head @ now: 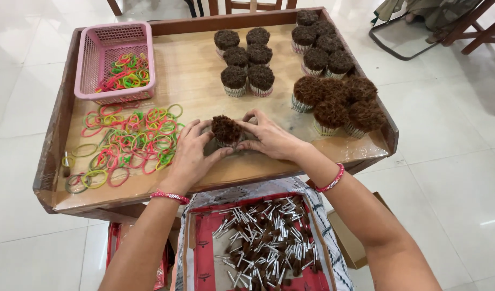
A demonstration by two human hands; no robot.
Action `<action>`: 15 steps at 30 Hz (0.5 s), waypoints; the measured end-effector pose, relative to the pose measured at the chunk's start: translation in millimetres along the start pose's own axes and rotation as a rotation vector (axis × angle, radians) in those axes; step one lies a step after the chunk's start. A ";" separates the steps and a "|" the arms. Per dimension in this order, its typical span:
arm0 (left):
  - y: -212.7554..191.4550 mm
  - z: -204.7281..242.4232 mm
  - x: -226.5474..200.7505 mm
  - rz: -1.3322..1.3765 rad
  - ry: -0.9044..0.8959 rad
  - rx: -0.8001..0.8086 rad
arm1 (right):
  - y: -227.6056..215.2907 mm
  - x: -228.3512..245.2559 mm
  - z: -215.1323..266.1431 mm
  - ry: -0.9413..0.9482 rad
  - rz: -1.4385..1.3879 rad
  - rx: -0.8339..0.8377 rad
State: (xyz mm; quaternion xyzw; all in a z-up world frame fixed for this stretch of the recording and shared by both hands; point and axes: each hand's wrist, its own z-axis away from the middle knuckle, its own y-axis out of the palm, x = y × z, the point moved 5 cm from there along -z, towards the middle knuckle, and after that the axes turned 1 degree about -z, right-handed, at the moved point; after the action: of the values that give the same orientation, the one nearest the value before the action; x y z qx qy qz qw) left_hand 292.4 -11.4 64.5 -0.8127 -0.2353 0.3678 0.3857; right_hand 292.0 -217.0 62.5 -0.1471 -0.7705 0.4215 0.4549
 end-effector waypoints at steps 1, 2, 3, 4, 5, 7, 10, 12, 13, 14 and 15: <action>1.4 0.1 0.7 -0.022 -0.012 0.012 | -0.7 1.3 0.7 -0.014 0.074 -0.008; 2.7 0.3 1.4 -0.044 -0.025 0.023 | -1.4 2.7 1.4 -0.028 0.148 -0.017; 3.0 0.3 1.5 -0.046 -0.024 0.022 | 1.3 0.8 3.2 -0.030 0.149 -0.019; 3.5 0.2 1.7 -0.065 -0.024 0.024 | 3.0 -2.0 5.1 -0.016 0.228 -0.037; 4.7 0.2 1.5 -0.082 -0.024 0.029 | 4.9 -5.0 7.8 0.000 0.306 -0.056; 3.6 -0.3 1.2 -0.093 -0.015 0.043 | 7.2 -6.5 8.3 0.023 0.316 -0.059; -6.1 -7.0 -1.4 -0.070 0.000 0.058 | 6.4 -7.7 10.0 0.043 0.285 -0.075; -29.5 -24.1 -20.2 -0.038 0.018 0.061 | 3.8 -11.2 10.2 0.043 0.247 -0.096; -49.3 -33.8 -37.2 0.048 -0.007 0.011 | 2.5 -10.5 12.9 -0.019 0.220 -0.155; -68.9 -43.4 -53.2 0.133 -0.032 -0.039 | 1.6 -9.9 15.5 -0.081 0.193 -0.213; -73.8 -49.4 -65.3 0.136 -0.036 -0.036 | 2.7 -13.6 16.9 -0.078 0.191 -0.209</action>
State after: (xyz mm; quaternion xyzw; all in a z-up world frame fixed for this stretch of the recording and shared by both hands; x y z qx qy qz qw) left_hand 283.3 -33.6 172.1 -0.8270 -0.1932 0.4032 0.3409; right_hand 285.0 -232.4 48.6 -0.2499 -0.8098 0.3857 0.3646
